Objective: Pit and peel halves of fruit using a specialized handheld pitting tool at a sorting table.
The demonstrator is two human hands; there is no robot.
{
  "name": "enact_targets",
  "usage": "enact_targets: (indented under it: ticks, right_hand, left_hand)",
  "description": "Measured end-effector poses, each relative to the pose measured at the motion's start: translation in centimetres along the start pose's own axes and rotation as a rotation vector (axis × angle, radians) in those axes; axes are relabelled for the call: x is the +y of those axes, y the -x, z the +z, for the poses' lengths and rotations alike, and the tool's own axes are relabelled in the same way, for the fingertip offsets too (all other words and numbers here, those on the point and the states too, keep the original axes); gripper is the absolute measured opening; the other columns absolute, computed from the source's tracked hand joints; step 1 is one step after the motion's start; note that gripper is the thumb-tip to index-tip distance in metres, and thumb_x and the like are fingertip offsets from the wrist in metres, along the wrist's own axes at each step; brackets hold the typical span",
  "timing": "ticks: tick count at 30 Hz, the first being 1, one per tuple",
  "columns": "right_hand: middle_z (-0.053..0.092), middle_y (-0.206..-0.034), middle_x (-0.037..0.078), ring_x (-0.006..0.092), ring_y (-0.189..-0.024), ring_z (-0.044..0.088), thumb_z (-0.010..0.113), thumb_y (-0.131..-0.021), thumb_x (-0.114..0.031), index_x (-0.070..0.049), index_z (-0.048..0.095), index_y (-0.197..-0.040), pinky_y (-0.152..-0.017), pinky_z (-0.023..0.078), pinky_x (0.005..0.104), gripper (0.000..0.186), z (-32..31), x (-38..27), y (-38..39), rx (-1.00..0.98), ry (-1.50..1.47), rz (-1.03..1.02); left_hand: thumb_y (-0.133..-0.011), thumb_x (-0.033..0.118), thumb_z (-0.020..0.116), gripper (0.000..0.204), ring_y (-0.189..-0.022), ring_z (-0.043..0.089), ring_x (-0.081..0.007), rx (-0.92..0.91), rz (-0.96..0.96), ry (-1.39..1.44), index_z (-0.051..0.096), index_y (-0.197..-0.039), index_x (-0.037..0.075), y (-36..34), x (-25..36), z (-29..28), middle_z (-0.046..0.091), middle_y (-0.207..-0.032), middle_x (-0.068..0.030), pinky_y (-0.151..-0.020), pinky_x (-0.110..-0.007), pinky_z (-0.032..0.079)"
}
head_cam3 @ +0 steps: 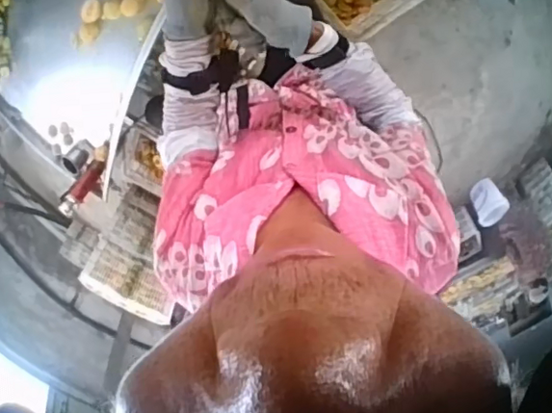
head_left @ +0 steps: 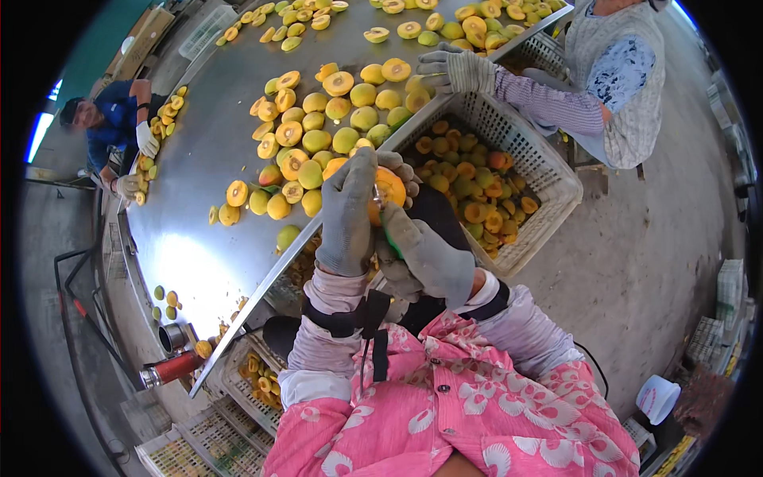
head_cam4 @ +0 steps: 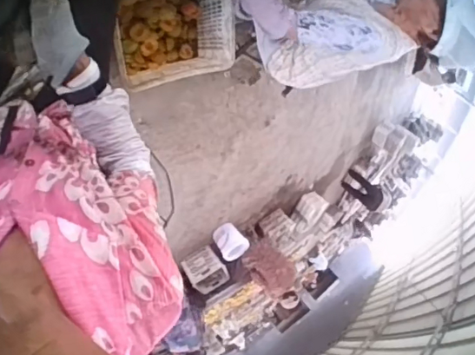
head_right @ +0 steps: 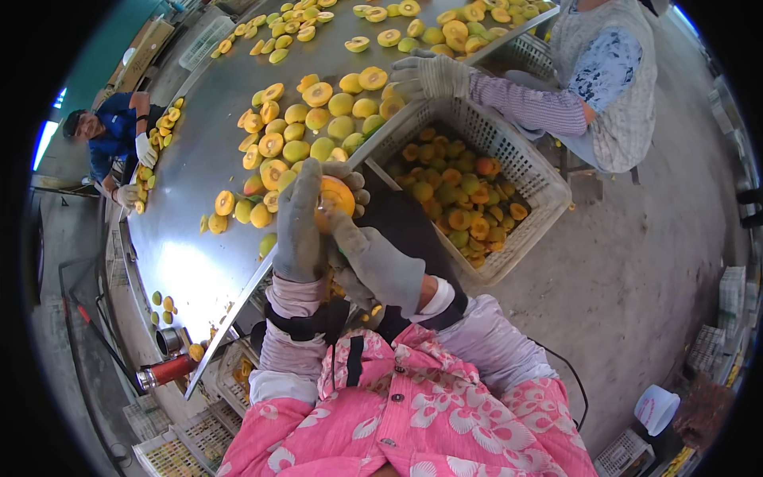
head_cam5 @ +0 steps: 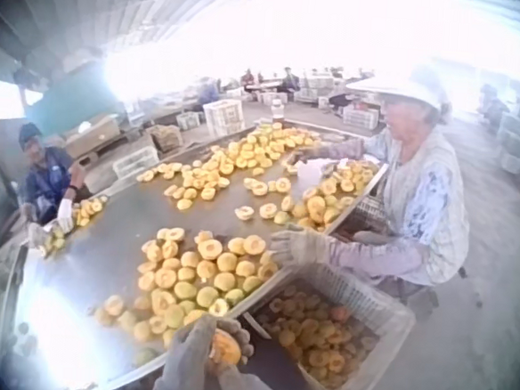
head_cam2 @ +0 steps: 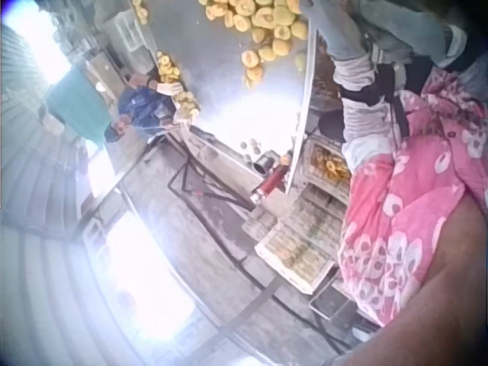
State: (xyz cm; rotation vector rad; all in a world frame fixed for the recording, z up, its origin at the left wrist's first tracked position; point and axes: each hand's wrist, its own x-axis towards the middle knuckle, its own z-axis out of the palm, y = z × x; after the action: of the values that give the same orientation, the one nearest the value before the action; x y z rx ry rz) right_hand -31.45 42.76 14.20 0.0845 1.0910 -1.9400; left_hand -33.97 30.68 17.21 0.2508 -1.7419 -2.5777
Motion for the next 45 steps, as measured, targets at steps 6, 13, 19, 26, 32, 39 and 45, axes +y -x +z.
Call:
enact_targets:
  ticks: [6, 13, 19, 26, 32, 39, 45]
  right_hand:
    - [0.028, -0.054, -0.006, 0.0050, -0.039, 0.020, 0.032, -0.096, -0.065, -0.014, 0.043, -0.077, -0.034, 0.017, 0.0235, 0.056, 1.3, 0.2, 1.1, -0.485, -0.239, 0.282]
    - [0.028, -0.054, -0.007, 0.0053, -0.039, 0.022, 0.030, -0.096, -0.066, -0.015, 0.043, -0.078, -0.036, 0.022, 0.0237, 0.056, 3.3, 6.1, -3.0, -0.644, -0.125, 0.352]
    - [0.060, -0.066, 0.010, 0.0230, -0.056, 0.059, 0.044, -0.096, -0.056, -0.004, 0.062, -0.082, -0.053, 0.046, 0.0343, 0.057, 4.0, 12.5, -8.1, -0.248, 0.856, 0.111]
    - [0.064, -0.091, 0.029, 0.0448, -0.091, 0.061, 0.047, -0.093, -0.055, 0.003, 0.065, -0.096, -0.078, 0.048, 0.0495, 0.061, 3.2, 14.8, -11.5, 0.028, 1.346, -0.037]
    - [0.065, -0.087, 0.027, 0.0443, -0.088, 0.062, 0.046, -0.094, -0.054, 0.001, 0.064, -0.097, -0.077, 0.048, 0.0495, 0.057, 2.0, 12.7, -7.7, 0.102, 1.377, -0.050]
    - [0.064, -0.087, 0.027, 0.0425, -0.084, 0.062, 0.053, -0.095, -0.043, -0.001, 0.063, -0.100, -0.072, 0.048, 0.0450, 0.043, 0.4, 11.2, -7.0, 0.120, 1.076, -0.227]
    - [0.067, -0.083, 0.010, 0.0151, -0.073, 0.059, 0.054, -0.098, -0.029, 0.001, 0.063, -0.109, -0.068, 0.047, 0.0283, 0.034, 4.2, 8.7, -8.1, -0.003, 0.561, -0.150]
  left_hand:
    - [-0.099, 0.049, 0.042, 0.048, -0.072, 0.061, -0.0177, -0.194, 0.039, 0.086, 0.059, -0.104, 0.004, 2.0, -0.5, -3.3, 0.063, -0.088, -0.0124, -0.061, -0.029, 0.051]
    - [-0.098, 0.054, 0.043, 0.053, -0.075, 0.063, -0.0199, 0.325, 0.042, 0.224, 0.057, -0.107, 0.003, 7.0, -1.7, -9.0, 0.063, -0.089, -0.0119, -0.064, -0.030, 0.054]
    - [-0.097, 0.038, 0.054, 0.043, -0.096, 0.062, -0.0273, 1.248, 0.285, -0.212, 0.059, -0.117, 0.000, 22.3, -3.6, -28.5, 0.062, -0.107, -0.0148, -0.081, -0.039, 0.053]
    - [-0.092, 0.028, 0.061, 0.037, -0.103, 0.062, -0.0253, 1.039, 0.253, -1.294, 0.061, -0.117, 0.000, 18.0, -1.2, -28.5, 0.062, -0.114, -0.0148, -0.090, -0.036, 0.048]
    - [-0.080, 0.036, 0.072, 0.050, -0.108, 0.060, -0.0293, 0.639, 0.121, -1.400, 0.059, -0.122, 0.013, 1.2, -4.2, -24.8, 0.057, -0.121, -0.0150, -0.088, -0.042, 0.050]
    - [-0.073, 0.037, 0.077, 0.056, -0.105, 0.059, -0.0355, 0.392, -0.224, -1.771, 0.057, -0.121, 0.017, -4.3, -4.0, -24.0, 0.056, -0.121, -0.0146, -0.085, -0.045, 0.050]
    - [-0.099, 0.048, 0.041, 0.051, -0.096, 0.064, -0.0273, 0.233, 0.023, -0.054, 0.053, -0.119, 0.002, 1.8, -1.1, -20.1, 0.063, -0.104, -0.0149, -0.087, -0.040, 0.053]
